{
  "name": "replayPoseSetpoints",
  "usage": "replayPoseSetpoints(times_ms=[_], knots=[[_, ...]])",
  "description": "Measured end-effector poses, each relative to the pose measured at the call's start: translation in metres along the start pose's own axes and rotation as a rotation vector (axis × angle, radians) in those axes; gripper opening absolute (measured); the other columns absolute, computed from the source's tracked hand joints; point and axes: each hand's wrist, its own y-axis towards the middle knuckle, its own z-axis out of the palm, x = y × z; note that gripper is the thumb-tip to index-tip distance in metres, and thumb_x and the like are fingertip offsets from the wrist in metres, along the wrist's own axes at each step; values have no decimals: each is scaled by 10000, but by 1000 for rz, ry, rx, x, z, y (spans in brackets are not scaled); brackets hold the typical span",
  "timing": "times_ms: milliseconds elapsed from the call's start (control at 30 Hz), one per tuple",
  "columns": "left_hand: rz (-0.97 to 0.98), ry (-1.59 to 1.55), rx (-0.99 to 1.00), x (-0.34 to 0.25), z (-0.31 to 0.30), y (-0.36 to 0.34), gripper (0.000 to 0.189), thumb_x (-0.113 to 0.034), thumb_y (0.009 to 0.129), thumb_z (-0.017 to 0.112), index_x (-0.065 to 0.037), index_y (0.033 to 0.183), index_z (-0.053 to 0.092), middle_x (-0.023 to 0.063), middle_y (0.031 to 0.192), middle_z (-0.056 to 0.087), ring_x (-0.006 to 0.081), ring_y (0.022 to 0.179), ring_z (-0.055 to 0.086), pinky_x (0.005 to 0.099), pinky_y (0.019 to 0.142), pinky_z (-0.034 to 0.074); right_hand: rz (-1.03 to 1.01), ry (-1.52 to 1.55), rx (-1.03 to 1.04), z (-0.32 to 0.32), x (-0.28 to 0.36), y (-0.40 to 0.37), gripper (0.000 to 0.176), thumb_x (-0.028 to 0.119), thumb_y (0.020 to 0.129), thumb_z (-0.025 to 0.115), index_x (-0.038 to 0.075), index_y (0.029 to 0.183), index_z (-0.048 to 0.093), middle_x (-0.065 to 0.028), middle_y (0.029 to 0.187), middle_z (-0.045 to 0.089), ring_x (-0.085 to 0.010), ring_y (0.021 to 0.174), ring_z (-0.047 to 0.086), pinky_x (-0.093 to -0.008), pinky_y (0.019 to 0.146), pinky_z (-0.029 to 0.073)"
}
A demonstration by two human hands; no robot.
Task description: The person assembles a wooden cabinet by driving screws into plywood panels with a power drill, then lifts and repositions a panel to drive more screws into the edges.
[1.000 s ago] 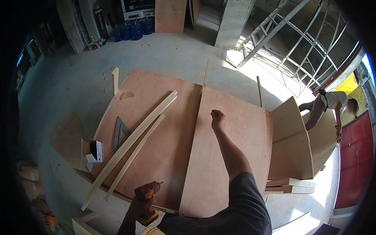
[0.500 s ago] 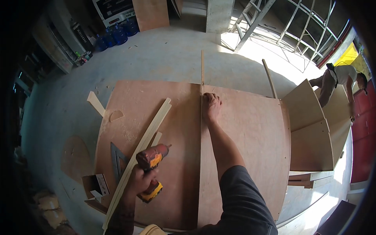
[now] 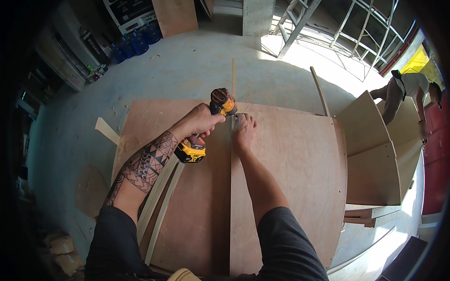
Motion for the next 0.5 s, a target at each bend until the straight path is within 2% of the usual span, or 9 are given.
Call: replayPoseSetpoints(times_ms=[200, 500], knots=[[-55, 69, 5, -20, 0, -11, 378, -345, 913, 689, 8, 783, 643, 71, 660, 632, 176, 507, 618, 361, 453, 539, -9, 42, -22, 7, 0, -2, 381, 160, 1014, 330, 61, 1143, 674, -144, 1213, 643, -338, 1238, 546, -485, 1125, 337], [-98, 80, -26, -12, 6, 2, 362, -330, 907, 687, 14, 806, 644, 78, 678, 634, 182, 525, 626, 398, 470, 583, 27, 51, 7, 8, -2, 0, 338, 147, 1003, 390, 18, 1043, 700, -130, 1254, 648, -336, 1255, 542, -493, 1129, 329]])
